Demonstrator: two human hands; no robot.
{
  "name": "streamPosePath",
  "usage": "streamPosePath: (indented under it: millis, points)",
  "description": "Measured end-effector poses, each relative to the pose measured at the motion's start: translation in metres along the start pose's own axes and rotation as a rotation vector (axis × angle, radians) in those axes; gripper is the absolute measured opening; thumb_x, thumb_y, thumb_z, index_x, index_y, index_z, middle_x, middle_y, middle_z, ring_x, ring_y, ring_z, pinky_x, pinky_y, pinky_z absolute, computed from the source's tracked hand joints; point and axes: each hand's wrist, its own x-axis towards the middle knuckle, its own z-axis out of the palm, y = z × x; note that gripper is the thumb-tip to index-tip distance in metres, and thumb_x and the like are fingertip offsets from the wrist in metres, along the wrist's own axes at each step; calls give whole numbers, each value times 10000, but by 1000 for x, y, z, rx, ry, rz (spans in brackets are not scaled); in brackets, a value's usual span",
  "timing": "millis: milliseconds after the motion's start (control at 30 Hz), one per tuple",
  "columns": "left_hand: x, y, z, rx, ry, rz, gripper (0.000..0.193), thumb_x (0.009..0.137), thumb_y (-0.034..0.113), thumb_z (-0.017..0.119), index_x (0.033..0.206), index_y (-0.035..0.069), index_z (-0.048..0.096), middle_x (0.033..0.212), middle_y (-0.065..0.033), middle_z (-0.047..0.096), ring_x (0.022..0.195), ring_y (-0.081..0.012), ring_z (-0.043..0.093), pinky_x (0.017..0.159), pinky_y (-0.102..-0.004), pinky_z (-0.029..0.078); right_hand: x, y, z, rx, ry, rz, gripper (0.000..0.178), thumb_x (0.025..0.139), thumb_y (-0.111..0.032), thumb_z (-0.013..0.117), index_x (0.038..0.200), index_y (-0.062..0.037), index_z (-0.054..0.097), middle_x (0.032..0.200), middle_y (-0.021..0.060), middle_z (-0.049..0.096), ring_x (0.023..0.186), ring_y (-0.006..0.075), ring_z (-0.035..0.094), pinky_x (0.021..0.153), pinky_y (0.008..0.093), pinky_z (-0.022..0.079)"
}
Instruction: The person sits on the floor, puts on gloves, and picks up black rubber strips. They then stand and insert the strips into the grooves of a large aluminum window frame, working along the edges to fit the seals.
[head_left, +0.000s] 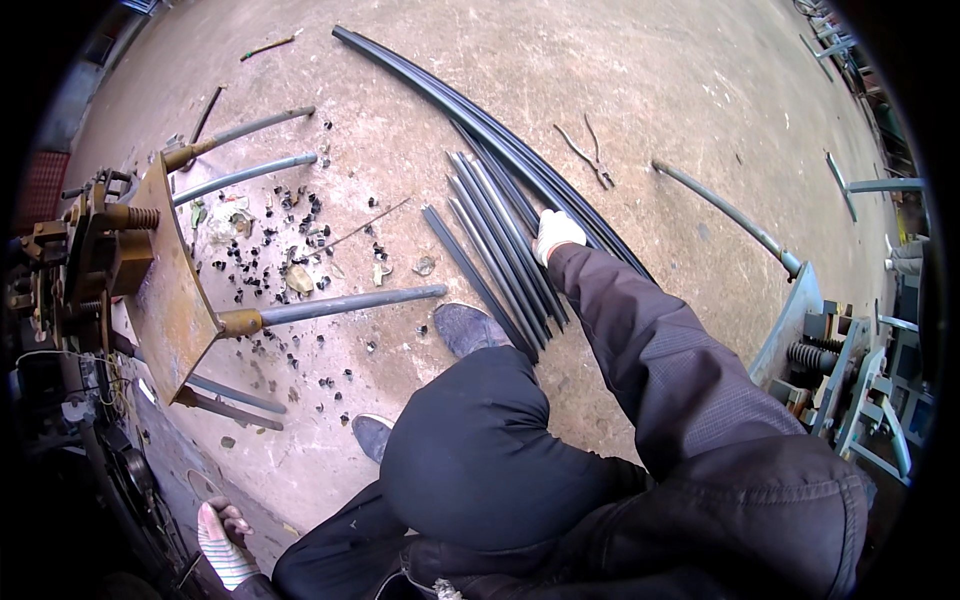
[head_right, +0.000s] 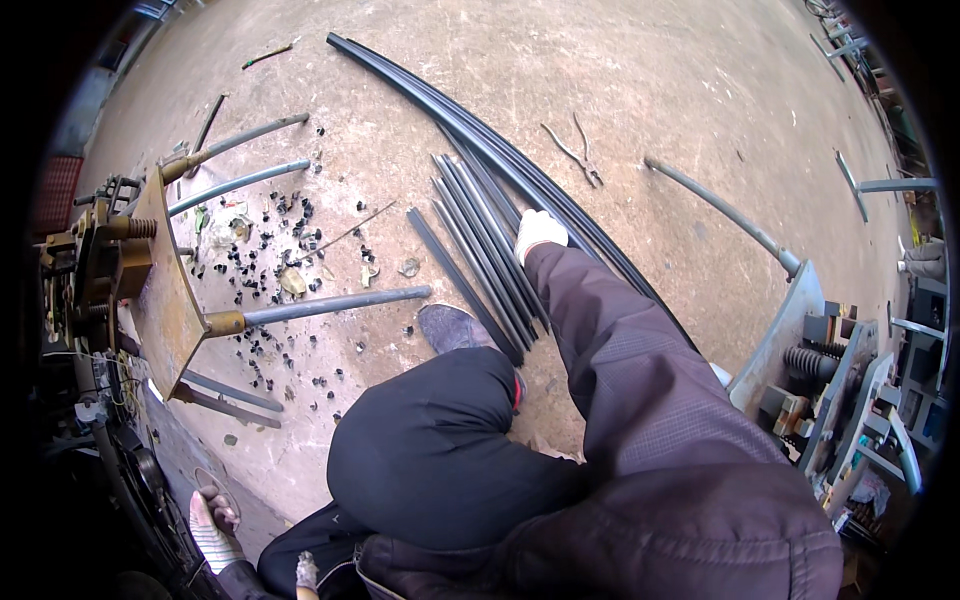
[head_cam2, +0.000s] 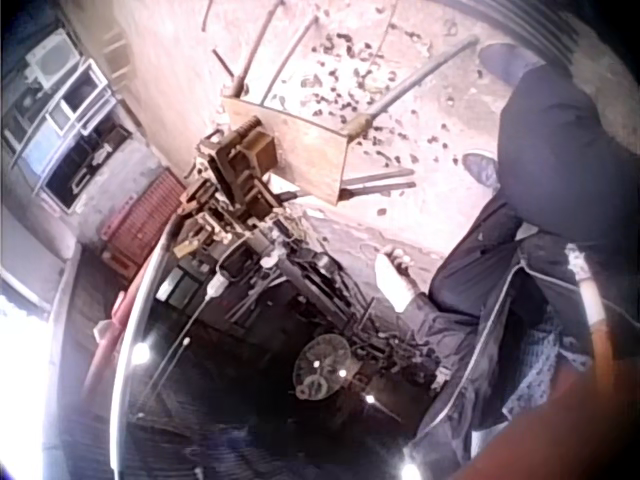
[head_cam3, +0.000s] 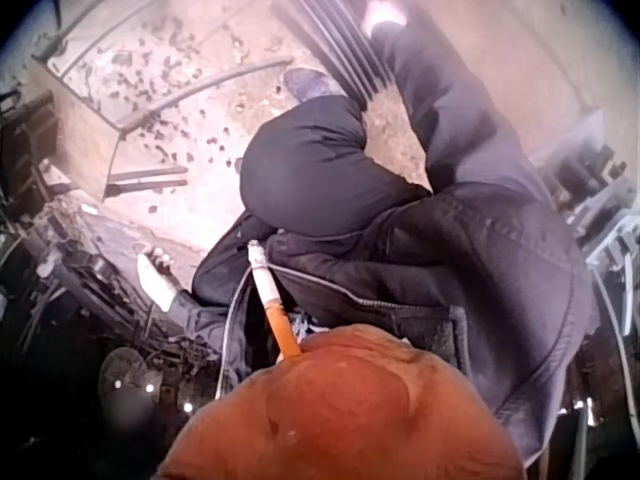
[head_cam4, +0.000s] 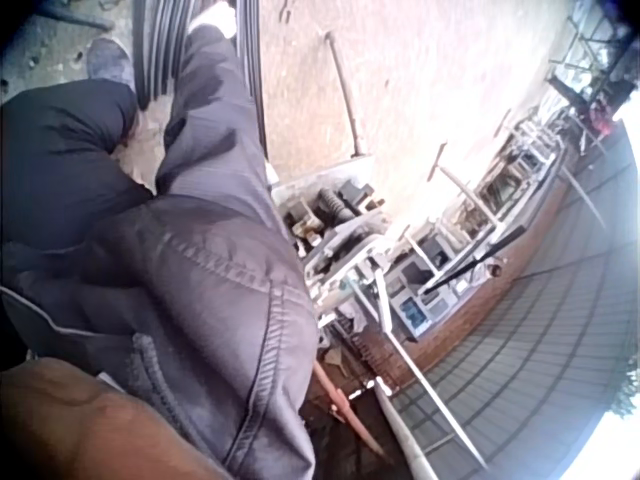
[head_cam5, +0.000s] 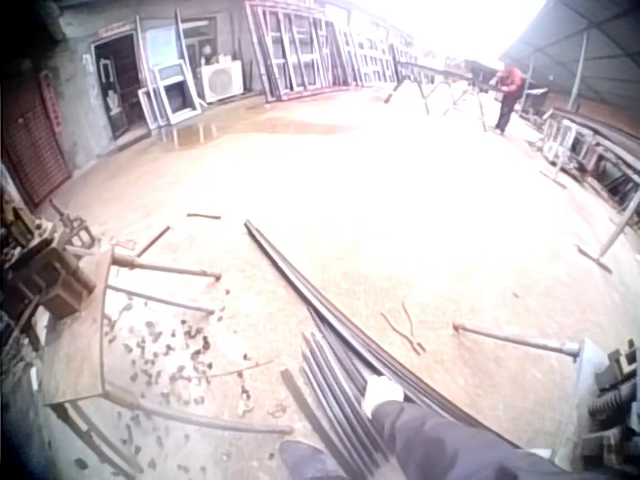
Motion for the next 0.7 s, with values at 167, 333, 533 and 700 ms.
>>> streamPosePath:
  millis: [167,333,533,700]
  points:
    - [-2,2,2,16,-12,14,361,1037,375,519,1034,25,609,741,-44,615,540,-85,560,475,-216,447,-39,-19,-23,-63,-80,-21,268,933,-154,546,1127,-70,711,1168,172,697,1091,310,684,923,406,545]
    - [-4,1,-1,22,-56,20,358,1045,360,509,1032,16,605,743,-52,614,543,-88,563,477,-219,452,-84,-13,-29,-85,-375,-41,353,810,-161,650,1134,-36,710,1175,227,684,1122,352,664,947,420,539]
    - [0,0,3,50,-80,12,364,1052,354,496,1031,6,600,736,-60,604,546,-89,563,481,-221,461,-110,-20,-18,23,-248,11,854,816,-354,732,1435,82,336,1351,297,511,1261,409,538,1052,426,456]
    - [-2,0,4,81,-97,23,380,1050,371,495,1033,6,600,740,-60,600,555,-88,565,487,-219,465,-106,-44,-12,-20,-166,78,1165,791,-594,712,1528,101,137,1375,298,479,1321,397,467,1103,416,390]
